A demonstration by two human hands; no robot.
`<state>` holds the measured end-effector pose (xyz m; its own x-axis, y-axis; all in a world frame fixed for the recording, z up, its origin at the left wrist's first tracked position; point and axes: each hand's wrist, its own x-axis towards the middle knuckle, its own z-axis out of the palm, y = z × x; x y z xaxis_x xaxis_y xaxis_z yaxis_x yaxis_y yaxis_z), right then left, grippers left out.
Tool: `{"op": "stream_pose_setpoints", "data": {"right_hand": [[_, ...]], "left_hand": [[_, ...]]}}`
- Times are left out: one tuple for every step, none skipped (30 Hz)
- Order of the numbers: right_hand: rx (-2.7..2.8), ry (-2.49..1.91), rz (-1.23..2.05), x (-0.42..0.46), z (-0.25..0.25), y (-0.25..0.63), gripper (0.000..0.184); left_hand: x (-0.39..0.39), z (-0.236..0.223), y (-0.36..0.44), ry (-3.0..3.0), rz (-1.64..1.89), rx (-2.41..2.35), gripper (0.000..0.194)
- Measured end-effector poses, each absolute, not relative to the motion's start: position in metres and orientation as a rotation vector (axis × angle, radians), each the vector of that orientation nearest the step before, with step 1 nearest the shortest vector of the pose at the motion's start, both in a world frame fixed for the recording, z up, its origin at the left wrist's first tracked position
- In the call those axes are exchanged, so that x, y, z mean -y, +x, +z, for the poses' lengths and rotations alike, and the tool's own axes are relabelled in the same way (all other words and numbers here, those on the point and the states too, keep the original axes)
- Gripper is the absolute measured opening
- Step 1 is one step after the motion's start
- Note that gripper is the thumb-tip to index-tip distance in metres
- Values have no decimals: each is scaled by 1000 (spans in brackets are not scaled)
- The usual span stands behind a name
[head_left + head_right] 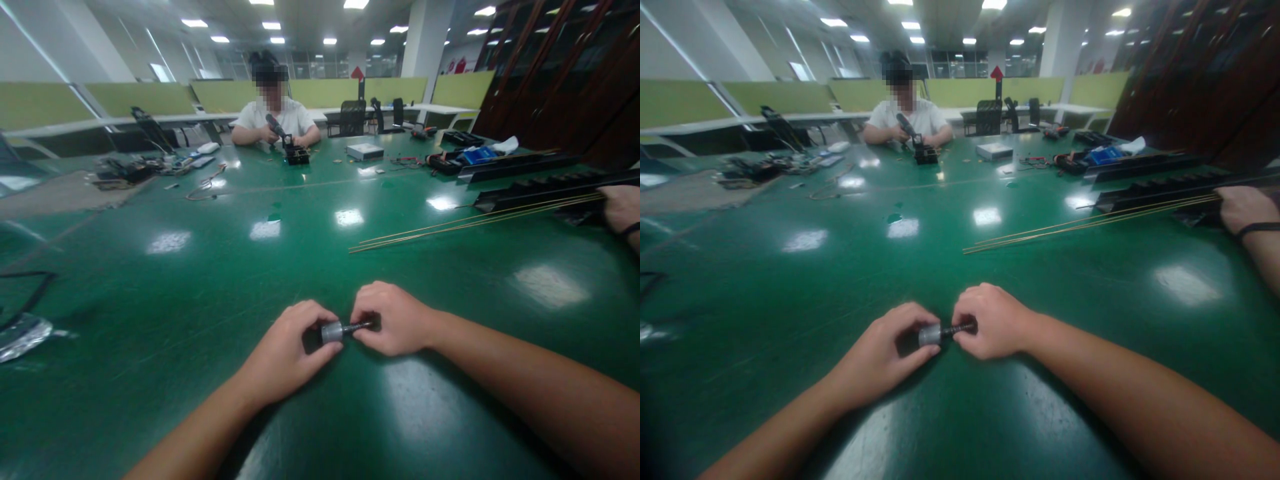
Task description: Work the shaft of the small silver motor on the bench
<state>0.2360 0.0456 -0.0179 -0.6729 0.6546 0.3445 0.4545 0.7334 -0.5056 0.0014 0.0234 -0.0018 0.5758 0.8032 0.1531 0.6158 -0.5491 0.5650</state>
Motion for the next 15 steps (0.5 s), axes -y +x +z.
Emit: {"op": "stream_pose_setpoints", "data": {"right_hand": [[2431,-835,527,-47,-17,238,6],[2440,-828,534,-48,-17,240,6],[2450,-821,541,-49,-16,242,6],[2460,-813,550,-51,-15,243,5],[2469,-804,561,-52,-14,245,4],[2477,-796,574,-53,-13,246,4],[2483,-787,586,-54,-12,248,3],[2489,-781,601,-56,-12,250,3],[2493,-777,619,-57,-12,251,2],[2496,-778,640,-59,-11,253,3],[2499,-786,664,-61,-11,256,3],[2500,-798,694,-63,-12,258,3],[2499,-813,732,-65,-12,261,3],[2496,-830,776,-67,-12,264,3],[2488,-845,825,-70,-12,267,4]], "left_hand": [[-23,-2,1,2354,554,-1140,18],[-23,-2,2,2353,553,-1141,18],[-23,-2,2,2352,552,-1143,18],[-23,-2,2,2351,552,-1145,18],[-23,-2,2,2350,551,-1147,18],[-23,-2,2,2350,550,-1148,18],[-22,-2,2,2349,549,-1148,18],[-22,-2,1,2348,549,-1147,18],[-22,-2,1,2348,549,-1145,18],[-22,-2,1,2349,549,-1143,18],[-22,-2,1,2348,551,-1140,18],[-22,-2,1,2347,551,-1138,18],[-22,-2,1,2345,550,-1137,18],[-22,-1,1,2343,549,-1138,17],[-22,-1,1,2341,548,-1139,17]]}}
